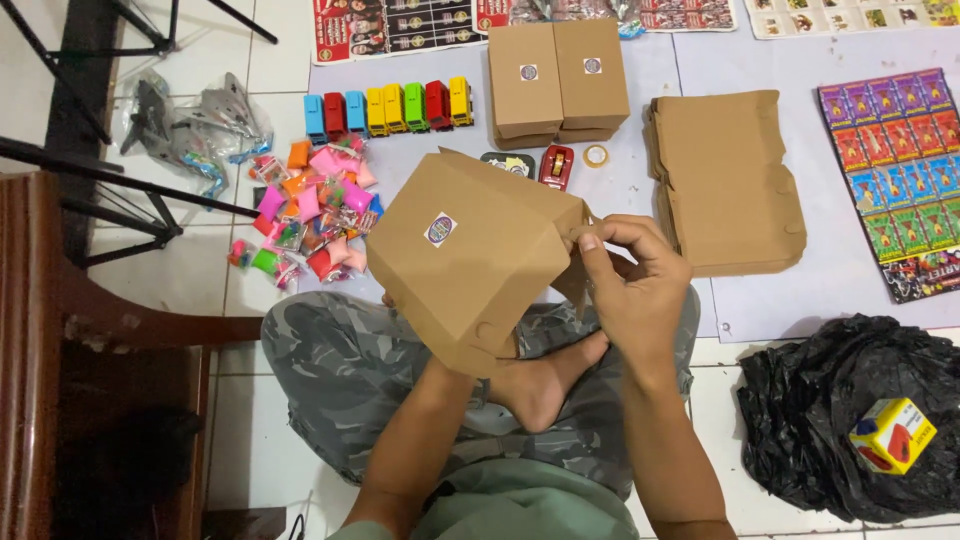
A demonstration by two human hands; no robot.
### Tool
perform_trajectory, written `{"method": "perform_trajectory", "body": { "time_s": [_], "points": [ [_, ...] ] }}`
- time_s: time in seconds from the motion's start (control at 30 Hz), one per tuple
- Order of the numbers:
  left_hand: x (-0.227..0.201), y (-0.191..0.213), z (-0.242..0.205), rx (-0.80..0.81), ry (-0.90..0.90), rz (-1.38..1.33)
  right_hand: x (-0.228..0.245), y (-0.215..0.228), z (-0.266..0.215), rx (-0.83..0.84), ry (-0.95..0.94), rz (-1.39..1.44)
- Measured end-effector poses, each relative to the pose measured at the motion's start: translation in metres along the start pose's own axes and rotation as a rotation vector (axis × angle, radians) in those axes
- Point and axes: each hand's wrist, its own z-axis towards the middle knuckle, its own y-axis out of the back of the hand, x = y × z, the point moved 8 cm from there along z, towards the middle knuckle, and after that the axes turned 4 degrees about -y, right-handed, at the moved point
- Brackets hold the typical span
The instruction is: The person is sitting on the floor, folding cardboard boxes and packing items wrapped in black plastic into them.
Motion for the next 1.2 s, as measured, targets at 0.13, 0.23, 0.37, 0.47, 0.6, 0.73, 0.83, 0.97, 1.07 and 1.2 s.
{"method": "perform_trajectory", "body": {
  "time_s": [0.13, 0.23, 0.37, 0.47, 0.6, 0.73, 0.83, 0.97, 1.07, 1.2],
  "points": [
    [-0.003, 0.0, -0.005, 0.022, 0.008, 0.012, 0.005, 0.005, -0.002, -0.009, 0.007, -0.063],
    [-0.005, 0.0, -0.009, 0.038, 0.012, 0.021, 0.008, 0.007, -0.002, -0.002, 0.004, -0.099],
    [0.0, 0.0, -0.017, 0.057, 0.016, 0.035, 0.017, 0.009, 0.0, 0.048, -0.007, -0.15],
    [0.0, 0.001, -0.023, 0.07, 0.023, 0.048, 0.007, 0.014, 0.005, 0.094, -0.019, -0.149],
    [0.003, 0.0, -0.026, 0.09, 0.026, 0.062, 0.013, 0.017, 0.006, 0.102, -0.005, -0.139],
    [0.005, -0.003, -0.031, 0.108, 0.031, 0.073, 0.014, 0.019, 0.004, 0.106, -0.031, -0.185],
    [0.008, -0.004, -0.036, 0.12, 0.038, 0.083, 0.015, 0.021, 0.002, 0.09, -0.056, -0.191],
    [0.007, -0.004, -0.039, 0.142, 0.046, 0.096, 0.015, 0.022, 0.0, 0.058, -0.053, -0.192],
    [0.008, -0.005, -0.04, 0.161, 0.047, 0.106, 0.016, 0.022, -0.001, 0.05, -0.025, -0.223],
    [0.012, -0.003, -0.044, 0.175, 0.051, 0.12, 0.019, 0.019, -0.003, 0.04, -0.004, -0.24]
  ]
}}
